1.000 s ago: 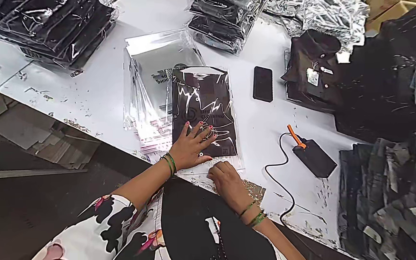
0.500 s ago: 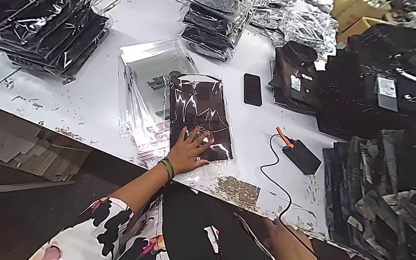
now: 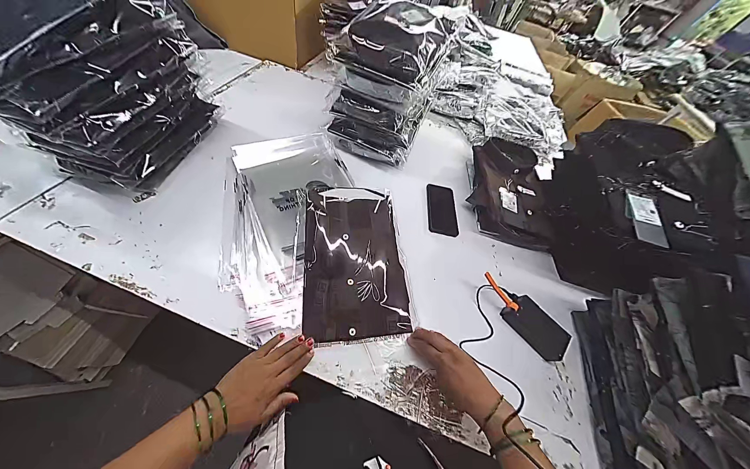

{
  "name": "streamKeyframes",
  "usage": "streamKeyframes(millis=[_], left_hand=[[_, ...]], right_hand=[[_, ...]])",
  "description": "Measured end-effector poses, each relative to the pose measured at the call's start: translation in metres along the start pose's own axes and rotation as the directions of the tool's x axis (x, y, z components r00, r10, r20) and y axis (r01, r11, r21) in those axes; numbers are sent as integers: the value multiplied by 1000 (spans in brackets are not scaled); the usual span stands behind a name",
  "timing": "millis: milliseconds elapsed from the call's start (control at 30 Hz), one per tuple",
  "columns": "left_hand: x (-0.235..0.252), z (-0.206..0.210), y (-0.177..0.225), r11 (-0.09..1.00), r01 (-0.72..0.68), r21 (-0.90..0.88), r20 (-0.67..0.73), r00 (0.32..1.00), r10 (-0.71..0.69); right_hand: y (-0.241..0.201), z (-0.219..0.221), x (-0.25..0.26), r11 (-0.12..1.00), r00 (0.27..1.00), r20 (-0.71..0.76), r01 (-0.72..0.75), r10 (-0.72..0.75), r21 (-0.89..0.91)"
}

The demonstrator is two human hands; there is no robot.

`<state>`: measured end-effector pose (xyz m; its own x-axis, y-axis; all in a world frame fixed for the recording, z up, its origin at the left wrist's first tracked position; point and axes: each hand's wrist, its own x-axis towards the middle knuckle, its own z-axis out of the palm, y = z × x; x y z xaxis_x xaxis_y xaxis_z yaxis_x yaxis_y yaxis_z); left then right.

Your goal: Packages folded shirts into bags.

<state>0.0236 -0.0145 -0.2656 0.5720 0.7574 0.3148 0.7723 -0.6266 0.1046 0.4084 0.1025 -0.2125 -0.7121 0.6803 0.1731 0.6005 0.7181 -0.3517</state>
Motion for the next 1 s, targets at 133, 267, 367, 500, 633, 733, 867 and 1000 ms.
streamKeyframes(millis=[133,267,367,500,633,733,867,1000], left_hand=[[6,12,-3,989,84,-118,-303,946,-116],[42,-7,9,655,538,-530,-196,674,-712],[68,-21,16,460,735,-497,-78,490,-868],[71,-17,21,637,747,-191,-289,578,-763],[64,-10,27,893,448,-48,-411,806,-427],[81,-14,36,964,262,-47,-288,920,-264],[116,-59,6,965,258,40,-586,788,-187],[156,-164,-43,802,467,-372,-707,418,-571]], right_hand=[[18,2,11,998,994,-84,66,-65,12],[20,14,27,905,948,-133,-225,289,360],[3,18,43,796,866,-55,-431,498,425],[-16,14,59,730,753,-64,-607,654,316],[-11,-4,69,524,659,167,-704,733,480],[-26,-19,71,153,773,390,-522,500,839],[-57,-48,89,-287,963,187,-127,195,950],[-34,-36,117,136,905,-80,25,417,990]])
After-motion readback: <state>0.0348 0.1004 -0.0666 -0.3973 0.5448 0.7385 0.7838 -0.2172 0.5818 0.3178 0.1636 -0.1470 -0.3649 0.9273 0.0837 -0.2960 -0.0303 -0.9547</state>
